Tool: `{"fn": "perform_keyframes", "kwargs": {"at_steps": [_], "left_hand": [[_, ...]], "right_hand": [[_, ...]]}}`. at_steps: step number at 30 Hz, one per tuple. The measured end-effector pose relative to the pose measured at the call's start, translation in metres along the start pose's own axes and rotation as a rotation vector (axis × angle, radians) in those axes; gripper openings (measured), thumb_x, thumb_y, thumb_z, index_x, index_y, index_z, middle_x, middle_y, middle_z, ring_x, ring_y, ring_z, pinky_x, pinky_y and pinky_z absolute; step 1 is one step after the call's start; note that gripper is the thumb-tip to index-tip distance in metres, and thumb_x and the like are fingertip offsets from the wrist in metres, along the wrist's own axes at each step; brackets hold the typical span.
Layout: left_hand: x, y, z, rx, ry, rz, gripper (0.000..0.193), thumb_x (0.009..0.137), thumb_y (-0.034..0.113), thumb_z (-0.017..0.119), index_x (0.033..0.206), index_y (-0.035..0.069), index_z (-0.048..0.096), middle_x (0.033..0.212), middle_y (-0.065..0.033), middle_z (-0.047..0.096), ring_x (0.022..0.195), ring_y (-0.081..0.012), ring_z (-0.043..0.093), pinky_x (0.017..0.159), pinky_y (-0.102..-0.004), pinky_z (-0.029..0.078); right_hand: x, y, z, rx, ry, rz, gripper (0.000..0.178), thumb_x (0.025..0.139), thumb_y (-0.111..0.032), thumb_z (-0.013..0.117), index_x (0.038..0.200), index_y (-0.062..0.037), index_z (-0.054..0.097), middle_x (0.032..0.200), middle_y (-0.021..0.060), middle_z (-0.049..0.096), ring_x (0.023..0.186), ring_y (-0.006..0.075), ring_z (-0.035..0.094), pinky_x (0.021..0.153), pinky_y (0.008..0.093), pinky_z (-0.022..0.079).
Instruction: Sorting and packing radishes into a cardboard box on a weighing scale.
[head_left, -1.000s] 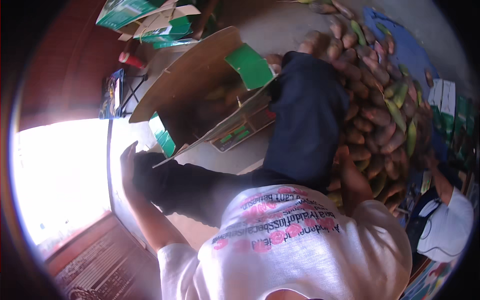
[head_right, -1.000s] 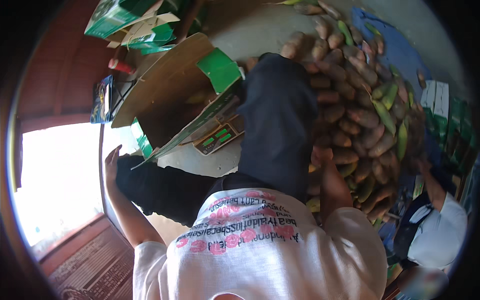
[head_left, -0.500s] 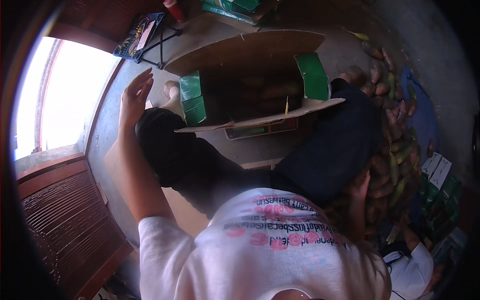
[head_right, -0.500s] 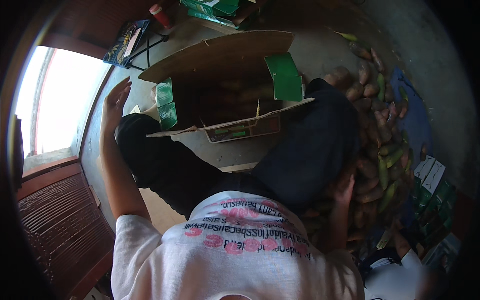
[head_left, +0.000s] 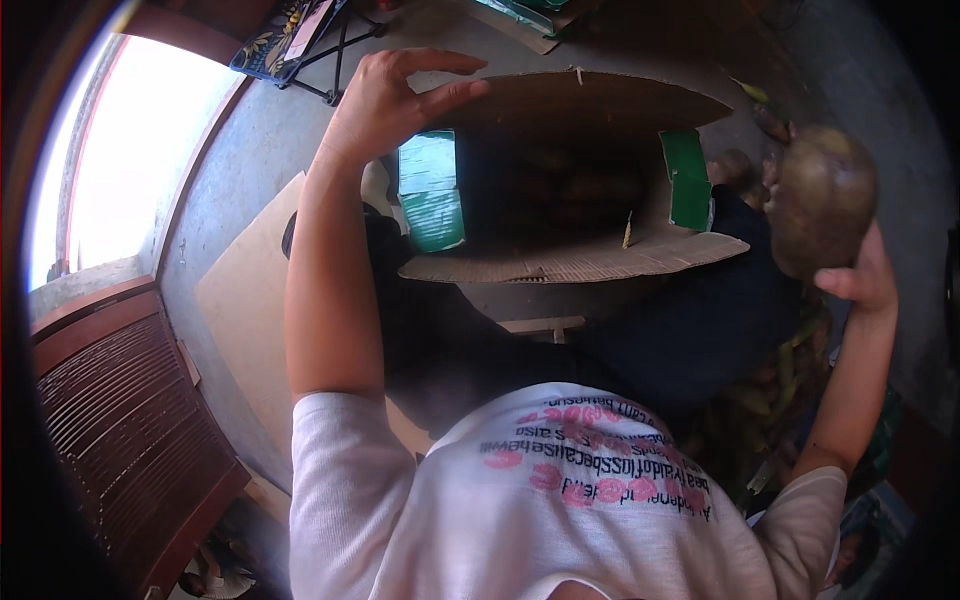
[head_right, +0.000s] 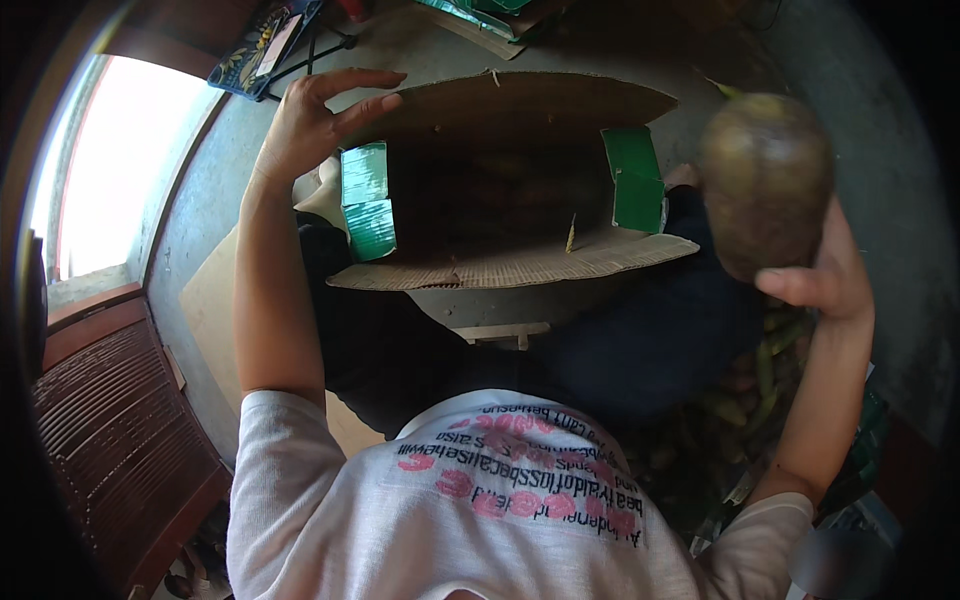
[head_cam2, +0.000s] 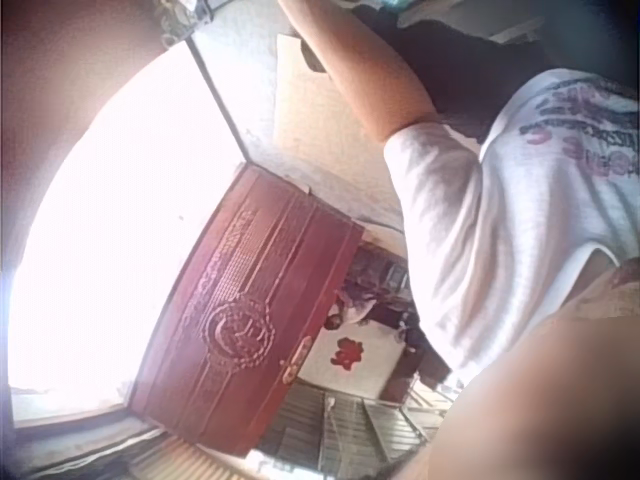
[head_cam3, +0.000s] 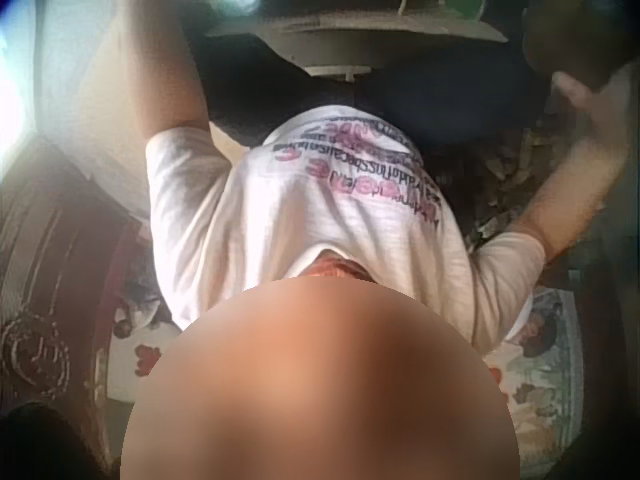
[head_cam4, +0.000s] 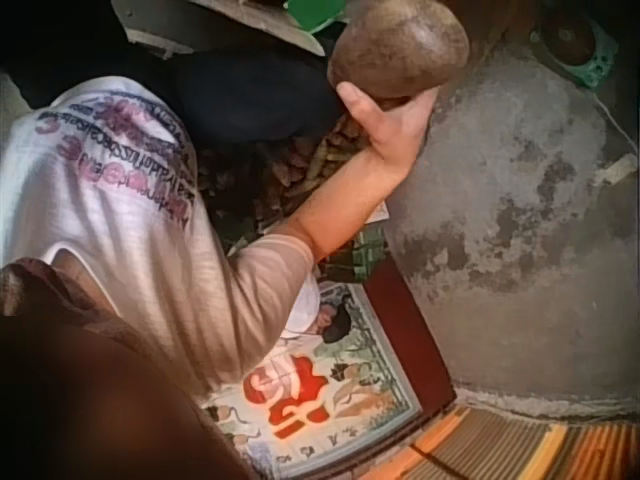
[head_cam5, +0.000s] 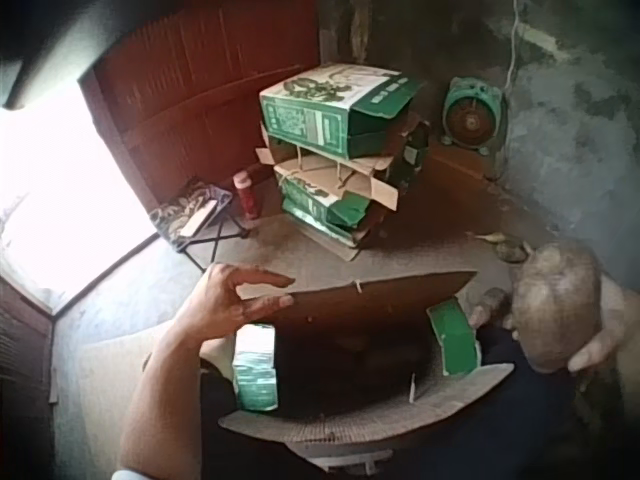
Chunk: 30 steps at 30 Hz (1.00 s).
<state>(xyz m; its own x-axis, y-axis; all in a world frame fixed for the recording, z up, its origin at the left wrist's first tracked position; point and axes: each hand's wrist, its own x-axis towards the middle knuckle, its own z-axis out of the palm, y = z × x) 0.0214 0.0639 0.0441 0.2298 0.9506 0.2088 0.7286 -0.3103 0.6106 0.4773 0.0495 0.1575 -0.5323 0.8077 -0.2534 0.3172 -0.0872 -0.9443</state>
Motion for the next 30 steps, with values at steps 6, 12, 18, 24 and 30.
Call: {"fn": "perform_keyframes", "kwargs": {"at_steps": [6, 12, 18, 24, 30], "left_hand": [[-0.010, -0.003, -0.004, -0.012, 0.049, -0.072, 0.021, 0.084, 0.023, 0.082, 0.101, 0.010, 0.080, 0.100, -0.0080, 0.077, 0.093, -0.0246, 0.074, 0.091, -0.0361, 0.055], [-0.007, -0.009, 0.000, -0.019, 0.052, -0.053, 0.019, 0.083, 0.019, 0.082, 0.098, 0.008, 0.080, 0.096, -0.0092, 0.077, 0.091, -0.0262, 0.073, 0.087, -0.0363, 0.055], [-0.006, -0.008, -0.001, -0.013, 0.044, -0.042, 0.018, 0.083, 0.017, 0.082, 0.098, 0.007, 0.080, 0.100, -0.0101, 0.077, 0.092, -0.0271, 0.073, 0.090, -0.0360, 0.054], [-0.010, -0.007, 0.002, -0.055, 0.108, 0.019, 0.015, 0.083, 0.017, 0.081, 0.095, 0.007, 0.080, 0.089, -0.0120, 0.076, 0.078, -0.0298, 0.072, 0.076, -0.0354, 0.056], [-0.005, 0.005, 0.007, -0.064, 0.048, -0.056, 0.021, 0.090, 0.021, 0.078, 0.105, 0.007, 0.079, 0.096, -0.0103, 0.078, 0.086, -0.0194, 0.074, 0.082, -0.0306, 0.054]], "right_hand": [[0.160, 0.035, 0.115, -0.685, -0.594, 0.112, 0.086, 0.068, -0.027, 0.084, 0.139, 0.0001, 0.045, 0.123, 0.0253, 0.065, 0.116, 0.0394, 0.063, 0.098, 0.0441, 0.050], [0.226, 0.136, 0.210, -1.034, -0.820, 0.254, 0.109, 0.068, -0.031, 0.086, 0.157, -0.0034, 0.029, 0.138, 0.0283, 0.057, 0.129, 0.0392, 0.056, 0.109, 0.0427, 0.046], [0.220, 0.138, 0.227, -1.076, -0.828, 0.044, 0.097, 0.079, -0.028, 0.080, 0.157, -0.0033, 0.028, 0.143, 0.0281, 0.052, 0.134, 0.0386, 0.051, 0.111, 0.0443, 0.043], [0.166, 0.026, 0.135, -0.461, -0.537, -0.130, 0.053, 0.094, -0.019, 0.065, 0.143, -0.0057, 0.051, 0.130, 0.0201, 0.064, 0.117, 0.0304, 0.066, 0.099, 0.0395, 0.053], [-0.002, 0.011, -0.002, 0.069, 0.368, -0.452, 0.043, 0.103, -0.008, 0.048, 0.143, 0.0078, 0.045, 0.133, 0.0226, 0.060, 0.122, 0.0288, 0.062, 0.105, 0.0411, 0.048]]}}
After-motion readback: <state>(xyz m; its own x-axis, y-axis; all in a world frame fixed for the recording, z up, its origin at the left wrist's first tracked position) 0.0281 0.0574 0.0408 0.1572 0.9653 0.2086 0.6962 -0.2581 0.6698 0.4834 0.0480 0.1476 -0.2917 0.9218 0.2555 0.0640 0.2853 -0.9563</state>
